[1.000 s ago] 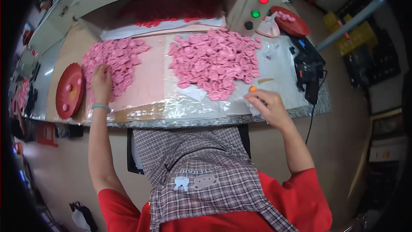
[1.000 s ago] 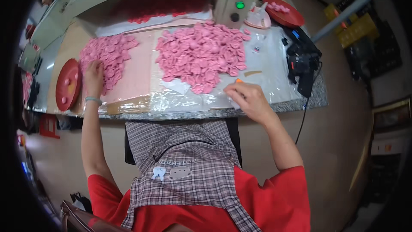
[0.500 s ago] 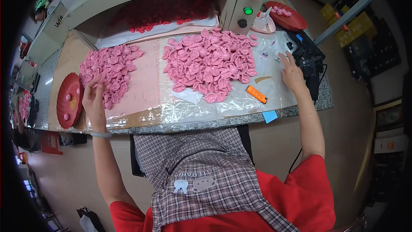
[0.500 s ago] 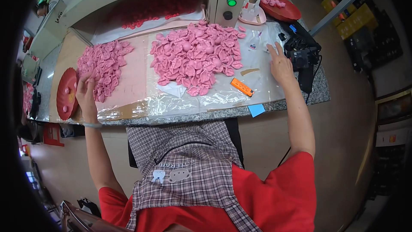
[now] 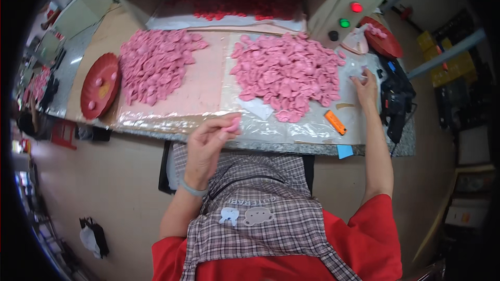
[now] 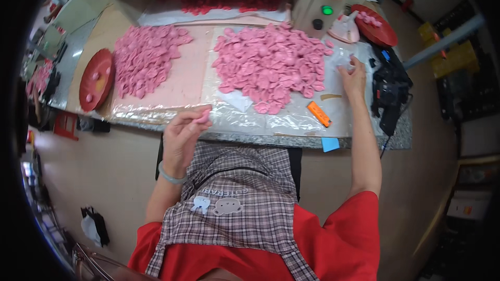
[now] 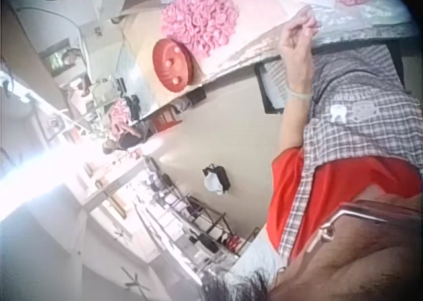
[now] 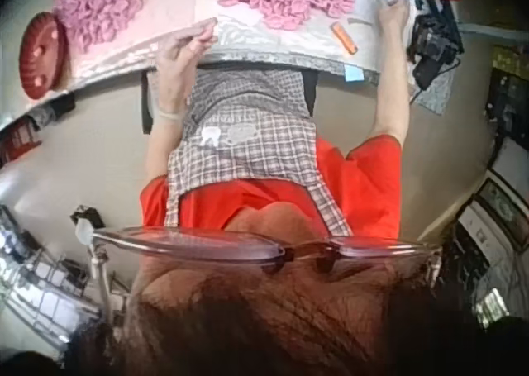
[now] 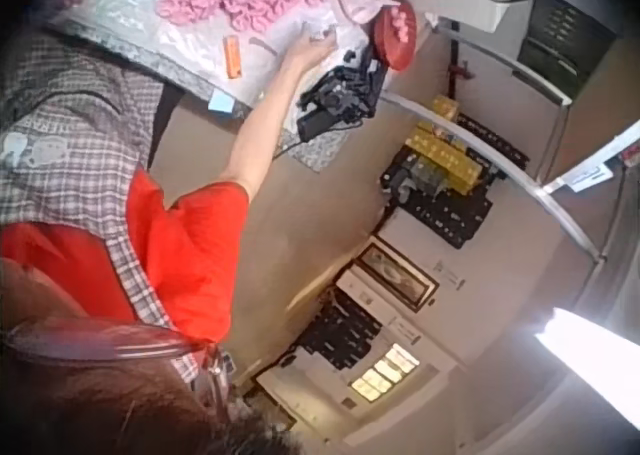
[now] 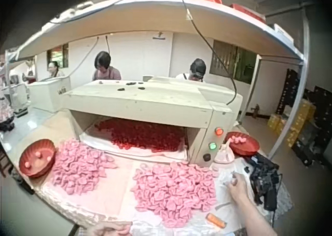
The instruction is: Manually glue and assemble small pink plastic toy components at a factory workbench.
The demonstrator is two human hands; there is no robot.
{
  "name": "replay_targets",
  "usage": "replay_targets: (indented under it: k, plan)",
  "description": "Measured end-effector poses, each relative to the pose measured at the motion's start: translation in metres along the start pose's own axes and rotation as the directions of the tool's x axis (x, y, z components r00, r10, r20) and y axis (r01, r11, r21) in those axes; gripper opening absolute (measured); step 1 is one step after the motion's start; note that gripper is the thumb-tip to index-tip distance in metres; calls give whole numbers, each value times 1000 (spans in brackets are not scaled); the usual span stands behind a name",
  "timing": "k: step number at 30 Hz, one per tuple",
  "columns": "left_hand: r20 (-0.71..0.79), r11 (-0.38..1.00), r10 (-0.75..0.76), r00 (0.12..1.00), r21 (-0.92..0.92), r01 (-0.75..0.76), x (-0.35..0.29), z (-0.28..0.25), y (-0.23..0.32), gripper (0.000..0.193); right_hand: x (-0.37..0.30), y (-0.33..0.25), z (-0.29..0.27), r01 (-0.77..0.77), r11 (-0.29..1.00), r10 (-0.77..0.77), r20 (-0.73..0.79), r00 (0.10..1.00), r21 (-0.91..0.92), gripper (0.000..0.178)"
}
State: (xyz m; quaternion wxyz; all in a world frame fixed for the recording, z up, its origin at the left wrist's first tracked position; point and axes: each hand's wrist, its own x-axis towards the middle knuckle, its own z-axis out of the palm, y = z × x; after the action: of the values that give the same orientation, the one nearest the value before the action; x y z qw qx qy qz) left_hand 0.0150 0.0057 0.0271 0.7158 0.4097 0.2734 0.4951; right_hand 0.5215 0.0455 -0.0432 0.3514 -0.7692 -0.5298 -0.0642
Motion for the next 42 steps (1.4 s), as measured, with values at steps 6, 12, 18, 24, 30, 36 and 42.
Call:
replay_targets:
  k: [6,12,18,24,30,36,42]
  plan:
    - [100,999,41,994,28,-44,5,4,-6,21,5,28,14,-71,997,71,-2,997,44,44]
    - [75,986,116,990,109,-124,6,1,-3,30,4,21,10,-73,997,72,30,997,40,42]
    - [134,961,153,979,211,-179,8,3,-2,29,6,32,-5,-148,987,138,144,980,62,43]
    - [72,975,89,993,197,-101,-4,-10,-2,21,-34,-63,-47,10,995,-1,-87,996,100,26]
    - [44,999,-11,999,47,9,0,-21,-17,16,-22,-224,-34,474,838,-523,149,839,270,13]
    - [28,993,-86,996,-78,88,-10,-35,-16,14,73,-304,79,458,809,-569,297,766,368,16]
    - [23,990,-95,995,-107,97,-16,-52,-12,26,126,-308,200,506,858,-506,329,797,93,26]
